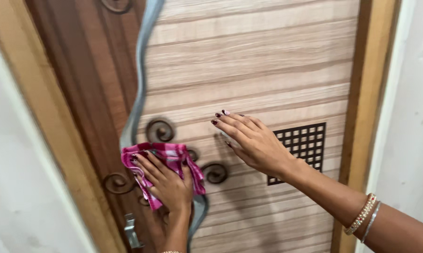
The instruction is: The person wipes a small cabinet top with a pink cloth and spray, then moves to a wooden door and repeatedly sprays and wipes its surface. The person handles a spray bottle and cloth throughout, cleaning the cabinet and door in sequence.
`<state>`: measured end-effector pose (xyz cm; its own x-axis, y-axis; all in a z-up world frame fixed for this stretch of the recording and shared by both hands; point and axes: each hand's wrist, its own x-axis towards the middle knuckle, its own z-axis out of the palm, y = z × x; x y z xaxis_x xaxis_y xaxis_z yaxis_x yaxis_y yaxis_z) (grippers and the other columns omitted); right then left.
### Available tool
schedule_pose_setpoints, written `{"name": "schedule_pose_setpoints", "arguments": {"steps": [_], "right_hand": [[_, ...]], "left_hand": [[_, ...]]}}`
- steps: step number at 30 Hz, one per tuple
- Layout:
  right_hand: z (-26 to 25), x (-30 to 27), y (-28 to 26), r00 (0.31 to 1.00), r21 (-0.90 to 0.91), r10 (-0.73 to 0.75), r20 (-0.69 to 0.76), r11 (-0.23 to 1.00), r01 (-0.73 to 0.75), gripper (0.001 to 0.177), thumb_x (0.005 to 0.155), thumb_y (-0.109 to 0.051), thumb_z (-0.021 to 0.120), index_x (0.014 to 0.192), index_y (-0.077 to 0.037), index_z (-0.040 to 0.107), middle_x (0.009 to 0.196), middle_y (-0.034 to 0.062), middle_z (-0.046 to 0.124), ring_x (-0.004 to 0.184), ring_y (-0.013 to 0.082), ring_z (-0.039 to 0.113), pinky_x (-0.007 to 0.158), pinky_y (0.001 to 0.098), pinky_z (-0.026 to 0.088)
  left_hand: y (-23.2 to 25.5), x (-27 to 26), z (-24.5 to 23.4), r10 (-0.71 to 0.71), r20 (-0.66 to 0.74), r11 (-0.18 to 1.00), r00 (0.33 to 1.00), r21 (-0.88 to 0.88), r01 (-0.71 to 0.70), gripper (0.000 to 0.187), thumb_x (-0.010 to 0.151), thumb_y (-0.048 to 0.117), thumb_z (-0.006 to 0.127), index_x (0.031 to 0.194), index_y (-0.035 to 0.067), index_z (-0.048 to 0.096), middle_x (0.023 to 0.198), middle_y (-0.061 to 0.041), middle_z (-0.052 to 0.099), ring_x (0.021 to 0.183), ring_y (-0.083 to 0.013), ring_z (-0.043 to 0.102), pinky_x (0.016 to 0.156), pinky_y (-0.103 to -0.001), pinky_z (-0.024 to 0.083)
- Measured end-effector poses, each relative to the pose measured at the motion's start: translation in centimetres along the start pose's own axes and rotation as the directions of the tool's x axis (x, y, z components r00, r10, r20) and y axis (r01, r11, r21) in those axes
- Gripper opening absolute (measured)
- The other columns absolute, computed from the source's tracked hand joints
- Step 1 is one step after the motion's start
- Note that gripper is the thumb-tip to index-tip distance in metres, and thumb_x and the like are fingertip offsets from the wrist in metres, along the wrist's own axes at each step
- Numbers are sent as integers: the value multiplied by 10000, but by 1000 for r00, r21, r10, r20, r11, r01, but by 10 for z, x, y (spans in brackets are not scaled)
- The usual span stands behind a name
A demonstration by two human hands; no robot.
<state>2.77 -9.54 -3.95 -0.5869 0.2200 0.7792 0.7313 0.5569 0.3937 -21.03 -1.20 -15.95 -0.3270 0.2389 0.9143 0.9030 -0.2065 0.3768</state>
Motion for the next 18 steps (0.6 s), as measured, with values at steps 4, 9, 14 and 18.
{"name": "schedule_pose_setpoints", "arguments": {"steps": [4,9,14,18], "right_hand": [[-10,-24,39,1000,12,11,-4,1000,-11,616,951,-173,598,1521,-79,386,1561,120,449,1452,283,399,1192,477,313],[-29,-55,77,998,46,63,-18,997,-62,583,968,-134,592,1517,-107,397,1571,88,461,1470,267,398,1214,467,316],[-45,-94,112,998,34,56,10,998,-57,620,946,-130,611,1522,-100,382,1576,109,437,1476,290,373,1202,489,301],[-53,-119,127,992,73,126,-7,989,-125,657,926,-121,620,1533,-108,371,1591,119,418,1494,302,338,1235,510,245]], "left_hand": [[48,-13,21,152,85,985,985,72,-158,1029,891,634,454,1597,-49,146,1697,-229,67,1575,-341,89,1243,-609,84],[145,-40,42,280,130,958,951,19,-285,1014,895,660,497,1603,16,163,1693,-198,78,1568,-312,116,1238,-589,73],[218,-57,62,339,82,940,937,-59,-335,924,963,636,495,1608,33,222,1706,-181,118,1570,-336,143,1245,-573,91],[268,-84,83,508,153,859,848,-21,-512,852,1011,621,453,1629,71,254,1713,-190,169,1581,-311,160,1268,-558,85]]}}
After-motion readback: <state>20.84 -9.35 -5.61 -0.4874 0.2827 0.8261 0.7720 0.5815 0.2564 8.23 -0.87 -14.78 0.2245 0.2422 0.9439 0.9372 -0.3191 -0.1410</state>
